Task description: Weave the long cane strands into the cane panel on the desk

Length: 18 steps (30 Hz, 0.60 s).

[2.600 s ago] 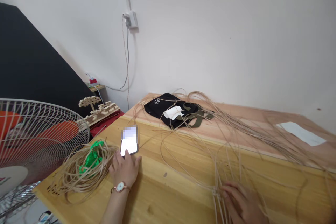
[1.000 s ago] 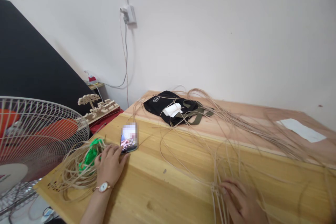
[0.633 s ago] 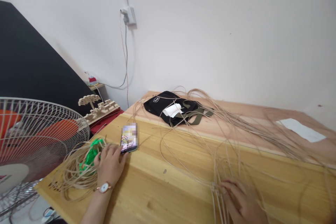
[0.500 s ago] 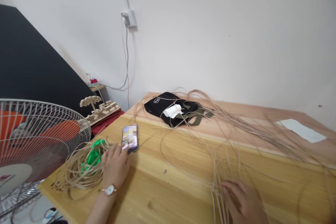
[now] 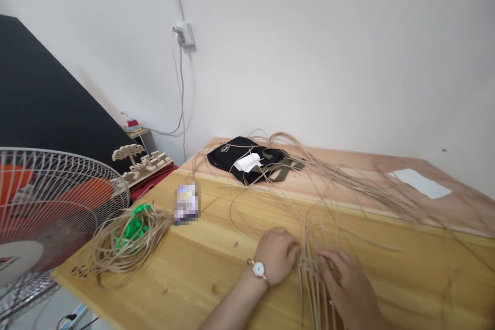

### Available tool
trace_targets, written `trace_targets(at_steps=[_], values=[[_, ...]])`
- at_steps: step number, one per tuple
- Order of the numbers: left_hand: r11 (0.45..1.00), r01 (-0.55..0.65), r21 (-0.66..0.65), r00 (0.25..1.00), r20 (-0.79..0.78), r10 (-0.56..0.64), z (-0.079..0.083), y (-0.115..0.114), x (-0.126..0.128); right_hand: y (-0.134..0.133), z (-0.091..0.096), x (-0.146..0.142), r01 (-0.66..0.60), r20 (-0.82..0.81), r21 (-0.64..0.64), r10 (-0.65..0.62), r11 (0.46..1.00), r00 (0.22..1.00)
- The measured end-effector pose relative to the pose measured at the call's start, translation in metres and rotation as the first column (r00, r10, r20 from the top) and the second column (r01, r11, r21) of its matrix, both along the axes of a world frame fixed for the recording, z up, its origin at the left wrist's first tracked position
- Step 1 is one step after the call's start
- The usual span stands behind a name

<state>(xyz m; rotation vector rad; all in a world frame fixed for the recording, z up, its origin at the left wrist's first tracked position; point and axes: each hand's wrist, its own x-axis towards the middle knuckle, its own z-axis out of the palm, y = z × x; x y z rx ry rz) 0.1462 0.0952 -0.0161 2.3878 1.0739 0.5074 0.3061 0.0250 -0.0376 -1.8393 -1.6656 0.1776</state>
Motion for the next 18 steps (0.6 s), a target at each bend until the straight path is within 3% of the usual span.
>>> trace_targets(at_steps=[4, 8, 14, 18], values=[[0.996, -0.084, 0.026, 0.988, 0.13, 0.08, -0.02, 0.001, 0.015, 0.0, 0.005, 0.003, 0.049, -0.092, -0.025, -0.051, 0.998, 0.994], [1.0, -0.024, -0.008, 0.972, 0.235, 0.025, -0.033, 0.0, 0.01, 0.0, 0.008, 0.005, 0.087, -0.141, -0.053, -0.093, 0.995, 0.986], [0.999, -0.027, -0.038, 0.963, 0.266, 0.036, -0.027, -0.002, 0.006, 0.0, 0.009, 0.004, 0.036, -0.101, -0.055, -0.042, 0.998, 0.994], [0.991, -0.117, 0.069, 0.988, 0.106, 0.109, -0.017, 0.0, 0.001, 0.0, 0.009, 0.004, 0.012, -0.096, -0.051, -0.017, 0.999, 0.995]])
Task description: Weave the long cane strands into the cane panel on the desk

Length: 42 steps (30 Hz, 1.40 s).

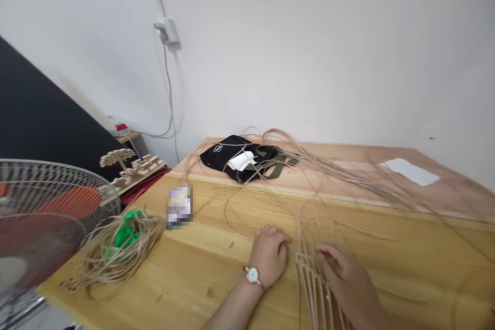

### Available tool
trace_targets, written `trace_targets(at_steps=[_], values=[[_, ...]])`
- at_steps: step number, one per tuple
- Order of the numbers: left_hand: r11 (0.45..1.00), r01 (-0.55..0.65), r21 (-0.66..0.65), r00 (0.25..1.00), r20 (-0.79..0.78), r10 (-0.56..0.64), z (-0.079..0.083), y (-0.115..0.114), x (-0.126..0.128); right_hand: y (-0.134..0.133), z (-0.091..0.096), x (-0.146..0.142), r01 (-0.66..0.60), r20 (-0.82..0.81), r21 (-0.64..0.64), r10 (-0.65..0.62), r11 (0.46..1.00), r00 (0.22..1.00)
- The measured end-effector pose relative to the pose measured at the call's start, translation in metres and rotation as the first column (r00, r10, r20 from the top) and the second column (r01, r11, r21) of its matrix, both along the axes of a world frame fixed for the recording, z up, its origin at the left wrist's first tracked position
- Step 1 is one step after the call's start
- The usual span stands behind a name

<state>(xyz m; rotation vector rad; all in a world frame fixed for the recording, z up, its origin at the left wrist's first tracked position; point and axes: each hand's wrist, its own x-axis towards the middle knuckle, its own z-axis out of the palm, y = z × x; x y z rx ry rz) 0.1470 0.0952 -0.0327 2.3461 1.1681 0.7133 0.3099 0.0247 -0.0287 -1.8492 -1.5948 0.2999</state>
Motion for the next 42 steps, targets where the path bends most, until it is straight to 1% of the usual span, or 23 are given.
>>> trace_targets(at_steps=[2, 3, 5, 8, 10, 11, 12, 14, 16, 17, 18, 20, 22, 24, 29, 33, 38, 42], values=[[0.986, -0.146, 0.076, 0.975, -0.16, 0.157, 0.007, 0.009, -0.01, 0.001, -0.002, 0.001, -0.011, -0.003, 0.0, 0.011, 1.0, 1.0], [0.964, -0.237, 0.121, 0.938, -0.228, 0.26, 0.011, 0.015, -0.019, 0.002, -0.004, 0.002, -0.017, -0.003, -0.001, 0.017, 1.0, 1.0], [0.888, -0.409, 0.21, 0.831, -0.317, 0.458, 0.017, 0.029, -0.042, 0.004, -0.007, 0.004, -0.03, -0.001, -0.005, 0.03, 1.0, 1.0], [0.744, -0.577, 0.337, 0.634, -0.389, 0.668, 0.021, 0.045, -0.087, 0.004, -0.01, 0.005, -0.058, 0.001, -0.011, 0.058, 0.998, 0.998], [0.661, -0.643, 0.388, 0.523, -0.409, 0.748, 0.018, 0.048, -0.117, 0.003, -0.011, 0.006, -0.059, 0.014, -0.004, 0.059, 0.998, 0.998], [0.637, -0.654, 0.409, 0.483, -0.422, 0.767, 0.017, 0.047, -0.132, 0.003, -0.012, 0.006, -0.056, 0.025, 0.0, 0.056, 0.998, 0.998], [0.616, -0.656, 0.436, 0.447, -0.433, 0.783, 0.015, 0.045, -0.145, 0.003, -0.012, 0.006, -0.051, 0.037, 0.001, 0.051, 0.999, 0.998], [0.552, -0.671, 0.496, 0.369, -0.422, 0.828, 0.012, 0.037, -0.167, 0.002, -0.013, 0.006, -0.043, 0.05, -0.007, 0.044, 0.999, 0.998], [0.497, -0.697, 0.517, 0.318, -0.398, 0.86, 0.01, 0.029, -0.183, 0.002, -0.014, 0.006, -0.041, 0.052, -0.023, 0.042, 0.999, 0.998], [0.477, -0.706, 0.523, 0.305, -0.384, 0.871, 0.009, 0.027, -0.189, 0.002, -0.015, 0.006, -0.036, 0.051, -0.031, 0.037, 0.999, 0.998], [0.469, -0.71, 0.526, 0.3, -0.377, 0.876, 0.008, 0.024, -0.192, 0.002, -0.016, 0.006, -0.032, 0.049, -0.04, 0.034, 0.999, 0.998], [0.478, -0.703, 0.526, 0.309, -0.38, 0.872, 0.007, 0.023, -0.196, 0.002, -0.018, 0.006, -0.032, 0.039, -0.064, 0.035, 0.997, 0.999], [0.503, -0.693, 0.517, 0.323, -0.4, 0.857, 0.005, 0.025, -0.196, 0.002, -0.018, 0.006, -0.035, 0.03, -0.087, 0.038, 0.996, 0.999], [0.51, -0.695, 0.507, 0.323, -0.413, 0.852, 0.003, 0.027, -0.195, 0.002, -0.017, 0.006, -0.034, 0.029, -0.094, 0.037, 0.995, 0.999], [0.479, -0.731, 0.486, 0.291, -0.413, 0.863, 0.0, 0.028, -0.197, 0.003, -0.019, 0.008, -0.04, 0.038, -0.086, 0.044, 0.995, 0.998], [0.475, -0.742, 0.473, 0.283, -0.42, 0.862, 0.0, 0.027, -0.198, 0.002, -0.02, 0.008, -0.037, 0.047, -0.08, 0.04, 0.996, 0.998], [0.464, -0.739, 0.488, 0.295, -0.385, 0.875, 0.0, 0.026, -0.198, 0.002, -0.016, 0.005, -0.035, 0.02, -0.08, 0.037, 0.996, 0.999], [0.465, -0.719, 0.516, 0.32, -0.348, 0.881, -0.001, 0.026, -0.2, 0.003, -0.016, 0.005, -0.035, 0.025, -0.09, 0.037, 0.995, 0.999]])
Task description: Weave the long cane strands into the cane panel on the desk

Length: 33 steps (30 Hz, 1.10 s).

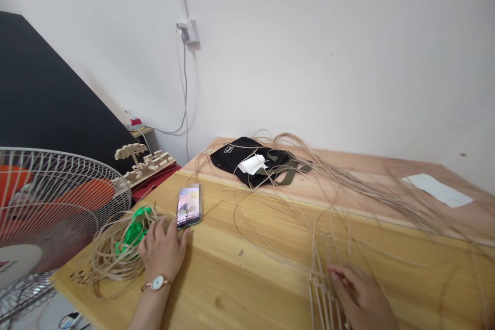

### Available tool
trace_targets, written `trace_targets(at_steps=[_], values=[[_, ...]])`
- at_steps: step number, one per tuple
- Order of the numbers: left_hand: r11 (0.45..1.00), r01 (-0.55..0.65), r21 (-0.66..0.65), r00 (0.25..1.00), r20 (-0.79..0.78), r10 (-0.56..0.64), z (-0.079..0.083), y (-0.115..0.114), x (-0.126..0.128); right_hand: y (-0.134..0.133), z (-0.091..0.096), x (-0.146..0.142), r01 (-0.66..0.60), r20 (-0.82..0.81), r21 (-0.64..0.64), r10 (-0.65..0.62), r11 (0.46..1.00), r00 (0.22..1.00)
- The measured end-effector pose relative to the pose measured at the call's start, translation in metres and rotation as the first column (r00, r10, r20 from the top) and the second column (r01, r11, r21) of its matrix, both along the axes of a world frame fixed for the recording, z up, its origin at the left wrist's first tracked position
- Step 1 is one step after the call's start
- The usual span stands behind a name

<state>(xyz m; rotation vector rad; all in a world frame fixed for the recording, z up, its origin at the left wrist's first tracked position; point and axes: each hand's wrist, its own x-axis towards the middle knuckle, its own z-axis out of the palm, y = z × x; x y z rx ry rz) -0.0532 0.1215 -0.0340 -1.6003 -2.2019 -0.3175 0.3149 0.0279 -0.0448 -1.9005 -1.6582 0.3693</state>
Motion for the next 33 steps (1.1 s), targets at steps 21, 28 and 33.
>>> trace_targets(at_steps=[21, 28, 33], values=[[0.567, 0.822, -0.064, 0.512, 0.52, -0.683, 0.018, -0.026, 0.105, -0.002, 0.002, -0.005, 0.015, -0.03, 0.018, -0.014, 1.0, 0.999], [0.343, 0.935, -0.091, 0.327, 0.597, -0.732, 0.023, -0.026, 0.183, 0.0, 0.008, -0.003, 0.01, -0.025, 0.054, -0.009, 0.999, 1.0], [0.344, 0.939, -0.008, 0.265, 0.655, -0.708, -0.002, -0.02, 0.2, -0.001, 0.01, 0.001, -0.003, -0.098, -0.007, 0.002, 1.0, 0.995]])
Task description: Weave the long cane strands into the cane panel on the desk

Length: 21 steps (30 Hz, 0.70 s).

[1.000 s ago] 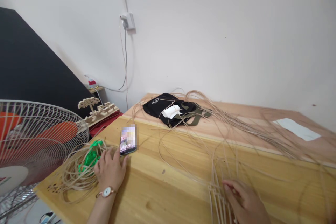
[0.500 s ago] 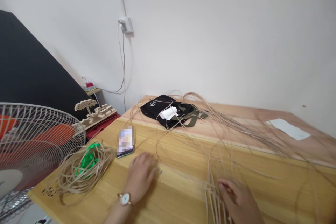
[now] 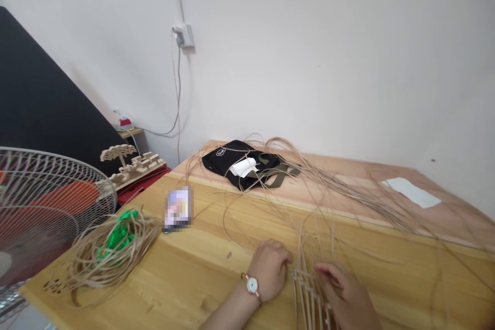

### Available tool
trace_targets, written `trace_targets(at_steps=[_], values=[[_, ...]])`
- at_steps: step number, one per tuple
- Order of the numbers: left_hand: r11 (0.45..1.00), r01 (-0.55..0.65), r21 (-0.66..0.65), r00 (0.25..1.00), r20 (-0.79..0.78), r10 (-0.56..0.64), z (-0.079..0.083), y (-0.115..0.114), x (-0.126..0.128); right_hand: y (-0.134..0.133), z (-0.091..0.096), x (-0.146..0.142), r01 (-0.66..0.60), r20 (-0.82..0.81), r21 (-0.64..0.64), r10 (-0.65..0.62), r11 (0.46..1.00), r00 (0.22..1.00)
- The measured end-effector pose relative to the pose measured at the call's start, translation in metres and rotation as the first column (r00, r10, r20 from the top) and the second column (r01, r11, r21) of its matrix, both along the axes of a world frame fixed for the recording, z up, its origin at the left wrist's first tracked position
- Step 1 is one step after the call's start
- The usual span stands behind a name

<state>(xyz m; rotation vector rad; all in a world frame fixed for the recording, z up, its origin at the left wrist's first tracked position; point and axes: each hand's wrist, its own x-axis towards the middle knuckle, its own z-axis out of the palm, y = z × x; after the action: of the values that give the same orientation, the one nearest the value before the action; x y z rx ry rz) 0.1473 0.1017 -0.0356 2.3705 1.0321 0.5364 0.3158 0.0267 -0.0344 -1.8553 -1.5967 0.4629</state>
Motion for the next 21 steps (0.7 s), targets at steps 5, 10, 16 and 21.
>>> trace_targets(at_steps=[5, 10, 16, 21], values=[[0.995, 0.001, -0.096, 0.994, 0.105, 0.009, -0.01, -0.003, -0.004, 0.0, 0.001, 0.003, 0.016, -0.081, -0.054, -0.02, 0.998, 0.997], [0.982, 0.028, -0.185, 0.998, 0.055, -0.018, -0.001, -0.005, -0.007, 0.0, 0.003, -0.002, -0.083, -0.065, -0.048, 0.08, 0.995, 0.995], [0.968, 0.011, -0.249, 0.999, 0.049, 0.001, 0.003, -0.009, -0.003, -0.001, 0.016, -0.011, -0.211, -0.023, -0.068, 0.21, 0.975, 0.977], [0.97, -0.017, -0.243, 0.999, 0.03, 0.025, 0.003, -0.012, 0.001, -0.001, 0.016, -0.015, -0.263, -0.01, -0.043, 0.263, 0.964, 0.965]])
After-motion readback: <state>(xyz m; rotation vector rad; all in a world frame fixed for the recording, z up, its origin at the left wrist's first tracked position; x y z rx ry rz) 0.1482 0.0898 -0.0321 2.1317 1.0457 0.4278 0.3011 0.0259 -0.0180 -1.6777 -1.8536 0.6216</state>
